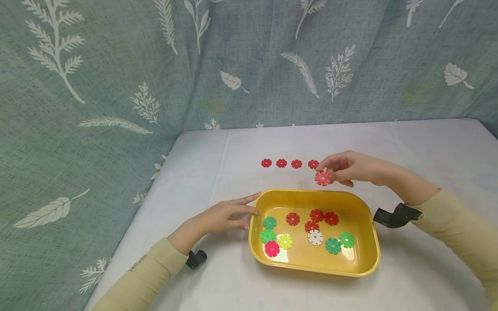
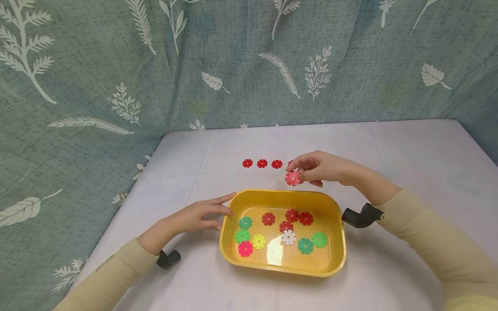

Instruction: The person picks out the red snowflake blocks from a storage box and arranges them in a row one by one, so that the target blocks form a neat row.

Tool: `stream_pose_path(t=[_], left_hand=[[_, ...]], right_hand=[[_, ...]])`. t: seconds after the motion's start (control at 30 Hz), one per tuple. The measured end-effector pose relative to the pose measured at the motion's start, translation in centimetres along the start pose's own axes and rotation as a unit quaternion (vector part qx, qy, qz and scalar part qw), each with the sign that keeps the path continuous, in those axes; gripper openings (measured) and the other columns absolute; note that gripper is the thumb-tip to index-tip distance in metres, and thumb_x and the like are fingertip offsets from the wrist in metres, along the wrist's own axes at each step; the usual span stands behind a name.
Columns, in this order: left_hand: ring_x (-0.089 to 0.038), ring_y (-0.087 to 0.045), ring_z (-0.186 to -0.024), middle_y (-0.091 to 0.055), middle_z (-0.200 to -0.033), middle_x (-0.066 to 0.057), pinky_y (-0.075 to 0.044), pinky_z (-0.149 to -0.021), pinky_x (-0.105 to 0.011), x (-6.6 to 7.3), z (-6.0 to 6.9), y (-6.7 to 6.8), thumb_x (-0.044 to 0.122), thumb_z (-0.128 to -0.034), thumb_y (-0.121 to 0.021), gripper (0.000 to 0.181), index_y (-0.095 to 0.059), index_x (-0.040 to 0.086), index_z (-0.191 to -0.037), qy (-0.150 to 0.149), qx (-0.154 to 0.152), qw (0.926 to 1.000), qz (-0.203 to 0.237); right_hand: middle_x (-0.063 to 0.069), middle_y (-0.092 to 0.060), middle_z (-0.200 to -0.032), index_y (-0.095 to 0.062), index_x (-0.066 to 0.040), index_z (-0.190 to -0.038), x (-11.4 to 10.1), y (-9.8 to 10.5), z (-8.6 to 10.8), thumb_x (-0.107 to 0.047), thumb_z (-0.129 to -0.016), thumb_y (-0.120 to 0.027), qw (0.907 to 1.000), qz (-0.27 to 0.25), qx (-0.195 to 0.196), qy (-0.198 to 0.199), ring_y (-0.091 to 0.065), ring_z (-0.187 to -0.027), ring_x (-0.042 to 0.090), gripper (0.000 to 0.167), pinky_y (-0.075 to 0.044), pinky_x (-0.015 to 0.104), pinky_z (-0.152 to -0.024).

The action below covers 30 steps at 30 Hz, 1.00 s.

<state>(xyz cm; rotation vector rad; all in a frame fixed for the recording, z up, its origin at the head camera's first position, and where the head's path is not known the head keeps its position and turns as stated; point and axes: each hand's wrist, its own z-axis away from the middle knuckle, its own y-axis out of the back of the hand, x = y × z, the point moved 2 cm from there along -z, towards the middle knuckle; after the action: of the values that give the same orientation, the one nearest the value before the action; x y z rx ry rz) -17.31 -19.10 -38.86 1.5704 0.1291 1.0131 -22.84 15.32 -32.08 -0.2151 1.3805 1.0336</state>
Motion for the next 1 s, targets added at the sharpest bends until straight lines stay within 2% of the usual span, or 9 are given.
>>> stream_pose_path(t=[0.13,0.23,0.37,0.53,0.73,1.0], left_hand=[[-0.016,-0.032,-0.134,-0.025,-0.150,0.007,-0.038,-0.103,-0.038,0.0,0.0,0.0,0.051,-0.0772,-0.060,0.047,-0.059,0.029,-0.119,0.002,0.000,1.0000,-0.002],[-0.016,-0.032,-0.134,-0.025,-0.150,0.007,-0.038,-0.102,-0.038,0.0,0.1,0.0,0.051,-0.0772,-0.060,0.047,-0.059,0.029,-0.119,0.002,0.001,1.0000,-0.003],[-0.016,-0.032,-0.134,-0.025,-0.150,0.007,-0.038,-0.102,-0.037,0.1,0.1,0.0,0.051,-0.0775,-0.060,0.047,-0.059,0.028,-0.119,0.002,0.000,1.0000,-0.001],[-0.015,-0.031,-0.135,-0.025,-0.150,0.008,-0.038,-0.103,-0.037,0.1,0.1,0.0,0.050,-0.0781,-0.060,0.047,-0.059,0.028,-0.119,0.005,-0.002,1.0000,0.004],[-0.015,-0.031,-0.134,-0.025,-0.150,0.007,-0.037,-0.103,-0.036,0.2,0.1,0.1,0.049,-0.0784,-0.061,0.046,-0.059,0.028,-0.119,0.002,-0.003,1.0000,0.005],[-0.015,-0.031,-0.134,-0.025,-0.150,0.005,-0.037,-0.104,-0.035,0.2,0.1,0.1,0.048,-0.0789,-0.061,0.046,-0.059,0.026,-0.119,-0.005,-0.002,1.0000,0.007]], right_hand=[[0.002,-0.045,-0.062,-0.054,-0.003,-0.119,0.4,1.0,0.4,-0.009,-0.089,-0.051,0.9995,-0.005,0.031,-0.006,-0.039,-0.049,0.015,0.030,-0.043,0.026,-0.053],[0.003,-0.050,-0.068,-0.053,-0.004,-0.119,0.9,1.9,0.5,-0.012,-0.090,-0.054,0.9977,-0.007,0.066,-0.015,-0.041,-0.050,0.015,0.030,-0.043,0.026,-0.053],[0.005,-0.053,-0.075,-0.050,-0.005,-0.122,2.0,2.9,0.5,-0.018,-0.091,-0.055,0.9926,0.002,0.115,-0.041,-0.044,-0.054,0.016,0.034,-0.046,0.027,-0.058],[0.005,-0.054,-0.082,-0.044,-0.006,-0.129,3.6,4.0,0.0,-0.025,-0.091,-0.056,0.9847,0.015,0.154,-0.079,-0.047,-0.061,0.019,0.044,-0.050,0.028,-0.067],[0.009,-0.055,-0.089,-0.041,-0.005,-0.132,5.8,4.9,-0.7,-0.022,-0.092,-0.054,0.9780,-0.007,0.175,-0.114,-0.046,-0.065,0.019,0.045,-0.051,0.028,-0.069],[0.015,-0.056,-0.099,-0.039,-0.003,-0.133,8.6,5.5,-1.5,-0.021,-0.091,-0.056,0.9741,-0.012,0.180,-0.136,-0.048,-0.069,0.021,0.049,-0.051,0.026,-0.068]])
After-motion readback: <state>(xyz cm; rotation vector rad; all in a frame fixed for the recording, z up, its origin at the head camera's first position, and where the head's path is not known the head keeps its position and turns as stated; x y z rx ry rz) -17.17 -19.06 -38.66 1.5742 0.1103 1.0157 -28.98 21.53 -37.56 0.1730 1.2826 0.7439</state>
